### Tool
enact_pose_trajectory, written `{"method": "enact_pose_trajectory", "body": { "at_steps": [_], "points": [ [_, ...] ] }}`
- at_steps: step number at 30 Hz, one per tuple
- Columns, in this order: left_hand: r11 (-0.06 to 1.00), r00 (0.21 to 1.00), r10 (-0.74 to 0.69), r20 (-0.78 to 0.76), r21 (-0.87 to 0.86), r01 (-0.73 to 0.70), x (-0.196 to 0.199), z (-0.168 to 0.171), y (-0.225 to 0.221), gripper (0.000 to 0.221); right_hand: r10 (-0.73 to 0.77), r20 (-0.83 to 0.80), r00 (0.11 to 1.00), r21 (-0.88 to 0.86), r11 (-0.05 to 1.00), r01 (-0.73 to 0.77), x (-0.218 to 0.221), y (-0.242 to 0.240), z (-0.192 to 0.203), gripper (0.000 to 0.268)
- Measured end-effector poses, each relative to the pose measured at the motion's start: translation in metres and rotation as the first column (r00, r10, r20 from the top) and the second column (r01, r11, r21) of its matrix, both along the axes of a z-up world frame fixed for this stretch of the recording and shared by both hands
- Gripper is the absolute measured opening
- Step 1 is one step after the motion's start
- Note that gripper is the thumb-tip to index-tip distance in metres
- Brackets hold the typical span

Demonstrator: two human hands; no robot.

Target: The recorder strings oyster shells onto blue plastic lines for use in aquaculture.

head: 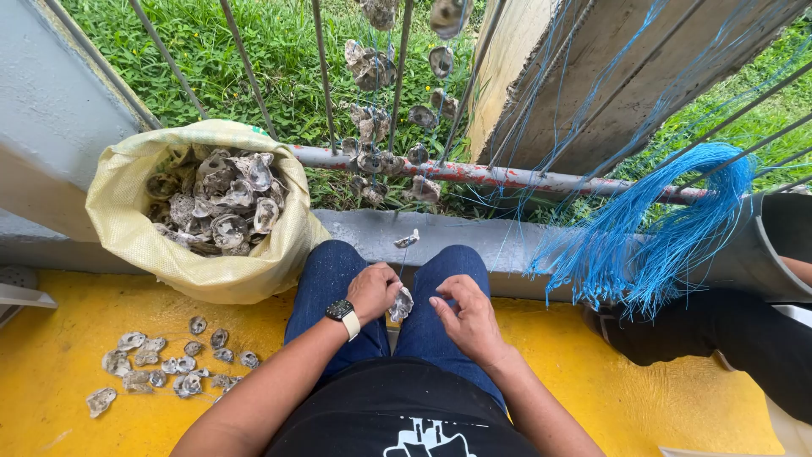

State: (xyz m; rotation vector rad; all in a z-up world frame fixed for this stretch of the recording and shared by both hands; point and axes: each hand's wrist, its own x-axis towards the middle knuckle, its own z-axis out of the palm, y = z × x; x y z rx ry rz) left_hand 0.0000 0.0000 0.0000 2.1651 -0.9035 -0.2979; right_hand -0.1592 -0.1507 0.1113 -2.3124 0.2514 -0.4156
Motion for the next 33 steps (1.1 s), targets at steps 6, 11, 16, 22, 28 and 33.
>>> {"method": "enact_pose_trajectory", "body": {
  "at_steps": [6, 11, 16, 22, 28, 33],
  "points": [
    [1.000, 1.000, -0.007, -0.022, 0.029, 0.008, 0.012, -0.013, -0.007, 0.022, -0.022, -0.050, 0.999, 0.059, 0.998, 0.025, -0.008, -0.006, -0.015, 0.018],
    [0.993, 0.985, 0.076, 0.157, -0.102, -0.060, 0.005, 0.004, 0.006, 0.059, -0.121, -0.023, 0.992, 0.006, 0.993, 0.121, -0.015, -0.020, -0.031, 0.019],
    [0.995, 0.997, 0.065, 0.046, -0.073, -0.062, -0.006, 0.025, 0.019, 0.056, -0.147, -0.061, 0.987, -0.008, 0.989, 0.147, -0.018, -0.024, -0.043, 0.017],
    [0.990, 0.998, 0.051, -0.027, -0.132, -0.054, -0.008, 0.055, 0.022, 0.046, -0.155, -0.015, 0.988, 0.005, 0.988, 0.155, -0.019, -0.016, -0.072, 0.016],
    [0.987, 0.999, 0.017, -0.036, -0.161, -0.022, 0.041, 0.126, -0.006, 0.042, -0.112, 0.194, 0.975, 0.002, 0.994, 0.114, -0.006, -0.014, -0.086, 0.007],
    [0.939, 0.914, -0.038, 0.404, -0.298, 0.171, 0.092, 0.192, -0.045, 0.032, -0.130, 0.296, 0.946, 0.037, 0.992, 0.125, -0.006, -0.008, -0.086, 0.005]
  ]
}}
